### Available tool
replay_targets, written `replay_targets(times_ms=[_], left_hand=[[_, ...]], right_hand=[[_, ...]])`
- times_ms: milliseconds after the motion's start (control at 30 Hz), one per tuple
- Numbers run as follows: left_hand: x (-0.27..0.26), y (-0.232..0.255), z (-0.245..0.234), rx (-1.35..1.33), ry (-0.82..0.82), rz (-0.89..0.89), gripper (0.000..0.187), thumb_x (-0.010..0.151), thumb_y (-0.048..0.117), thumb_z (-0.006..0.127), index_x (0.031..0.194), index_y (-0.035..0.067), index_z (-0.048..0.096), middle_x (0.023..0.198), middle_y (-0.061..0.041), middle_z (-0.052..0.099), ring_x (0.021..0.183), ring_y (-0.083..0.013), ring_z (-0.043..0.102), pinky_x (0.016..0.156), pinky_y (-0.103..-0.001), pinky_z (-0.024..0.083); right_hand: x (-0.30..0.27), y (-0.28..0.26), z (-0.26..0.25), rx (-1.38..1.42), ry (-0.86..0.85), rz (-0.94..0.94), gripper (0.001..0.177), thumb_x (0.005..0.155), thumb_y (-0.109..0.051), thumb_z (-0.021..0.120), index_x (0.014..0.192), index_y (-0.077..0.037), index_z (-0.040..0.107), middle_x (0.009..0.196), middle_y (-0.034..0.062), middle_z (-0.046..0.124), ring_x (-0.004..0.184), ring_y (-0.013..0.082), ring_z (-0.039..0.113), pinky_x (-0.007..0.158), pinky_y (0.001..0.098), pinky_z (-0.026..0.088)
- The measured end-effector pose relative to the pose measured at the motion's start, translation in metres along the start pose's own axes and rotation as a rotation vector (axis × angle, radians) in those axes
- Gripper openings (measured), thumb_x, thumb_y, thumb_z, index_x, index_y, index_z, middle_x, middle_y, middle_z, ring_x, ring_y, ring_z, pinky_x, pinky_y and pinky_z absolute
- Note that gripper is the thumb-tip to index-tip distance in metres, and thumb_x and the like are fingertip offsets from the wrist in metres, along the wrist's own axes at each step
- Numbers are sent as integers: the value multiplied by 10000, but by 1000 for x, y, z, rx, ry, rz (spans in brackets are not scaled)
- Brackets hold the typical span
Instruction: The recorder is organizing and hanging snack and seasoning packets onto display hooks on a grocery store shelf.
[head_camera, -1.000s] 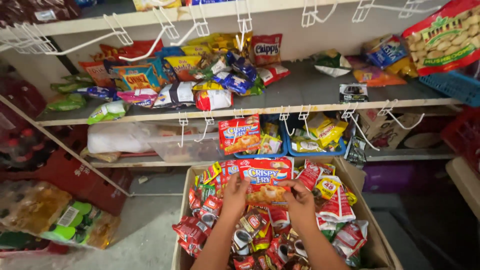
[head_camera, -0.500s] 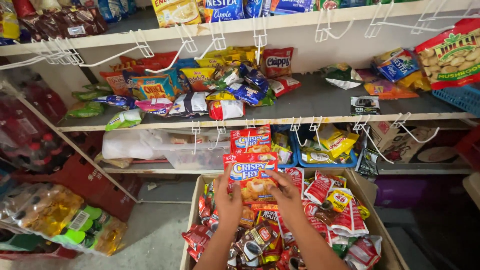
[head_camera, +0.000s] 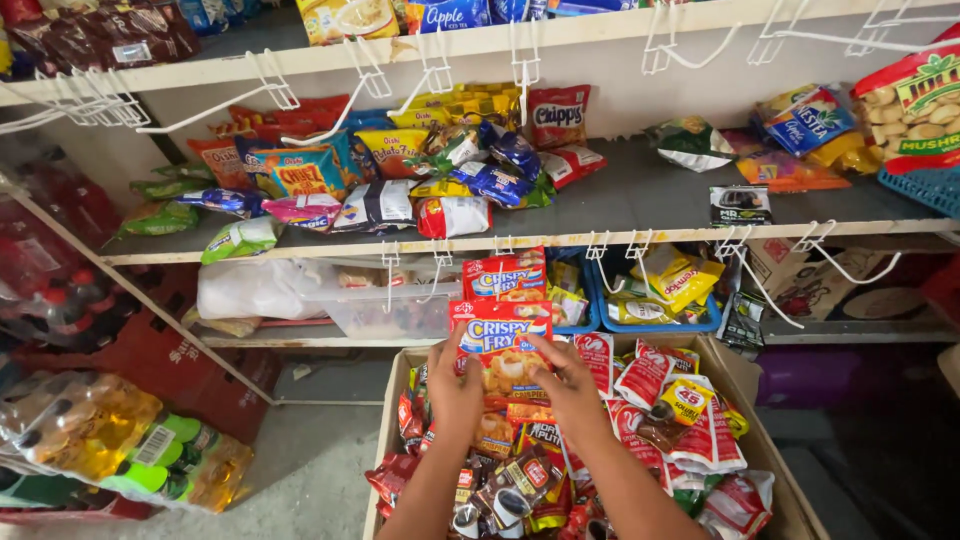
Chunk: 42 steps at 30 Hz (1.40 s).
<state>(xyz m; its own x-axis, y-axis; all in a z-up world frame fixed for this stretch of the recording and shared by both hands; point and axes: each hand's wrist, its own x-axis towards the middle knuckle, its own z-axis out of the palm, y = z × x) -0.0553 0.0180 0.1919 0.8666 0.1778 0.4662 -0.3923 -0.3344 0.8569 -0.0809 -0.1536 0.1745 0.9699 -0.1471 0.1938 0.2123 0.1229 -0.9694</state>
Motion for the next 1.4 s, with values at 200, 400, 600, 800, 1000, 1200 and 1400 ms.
replay_targets(times_ms=[200,400,600,800,1000,1200,1400], left_hand=[[5,-15,9,106,-17,70,547,866,-28,658,1397,95,606,1203,-169,624,1068,-324,628,867,-389,524],[23,-18,21,201,-140,-59,688,829,37,668,1486,150,499,1259,-167,588,1021,-338,644,806,-406,559],[41,-54,43,279,-177,-16,807,816,40,703,1550,196,406,1323,-220,526,1075,-392,625,842,-431,557],[55,-73,61,333,-179,46,876,806,35,710,1593,191,360,1316,-273,498,1129,-447,588,911,-475,528],[71,-76,73,406,-176,42,943,790,47,745,1613,188,308,1385,-302,434,1217,-485,528,955,-483,502],[75,-80,79,411,-181,20,943,779,115,768,1599,205,312,1408,-292,405,1265,-475,498,973,-477,509],[13,-82,83,629,-179,-121,547,859,208,717,1385,226,569,1310,-164,566,1267,-376,553,1062,-493,474]], right_hand=[[10,7,-3,-16,-2,24,493,898,-32,673,1381,-126,663,1177,42,578,1139,147,559,987,284,444],[35,10,-7,-258,16,64,534,874,-80,700,1394,-192,655,1238,39,591,1142,151,578,971,268,444],[86,70,-26,-397,-17,-64,547,870,-107,730,1403,-201,647,1260,86,582,1071,194,611,884,309,516],[117,90,-36,-617,4,-398,549,854,-89,764,1388,-153,656,1373,118,574,1315,302,531,1102,389,443],[133,91,-31,-567,32,-252,591,812,-124,799,1381,-200,659,1420,186,435,1328,346,490,1090,383,457],[151,106,-35,-575,35,-232,631,792,-129,800,1398,-215,648,1379,172,440,1277,312,521,1058,365,485],[112,124,-55,-611,106,-118,605,824,-122,782,1405,-197,632,1359,168,498,1233,298,544,1012,394,493]])
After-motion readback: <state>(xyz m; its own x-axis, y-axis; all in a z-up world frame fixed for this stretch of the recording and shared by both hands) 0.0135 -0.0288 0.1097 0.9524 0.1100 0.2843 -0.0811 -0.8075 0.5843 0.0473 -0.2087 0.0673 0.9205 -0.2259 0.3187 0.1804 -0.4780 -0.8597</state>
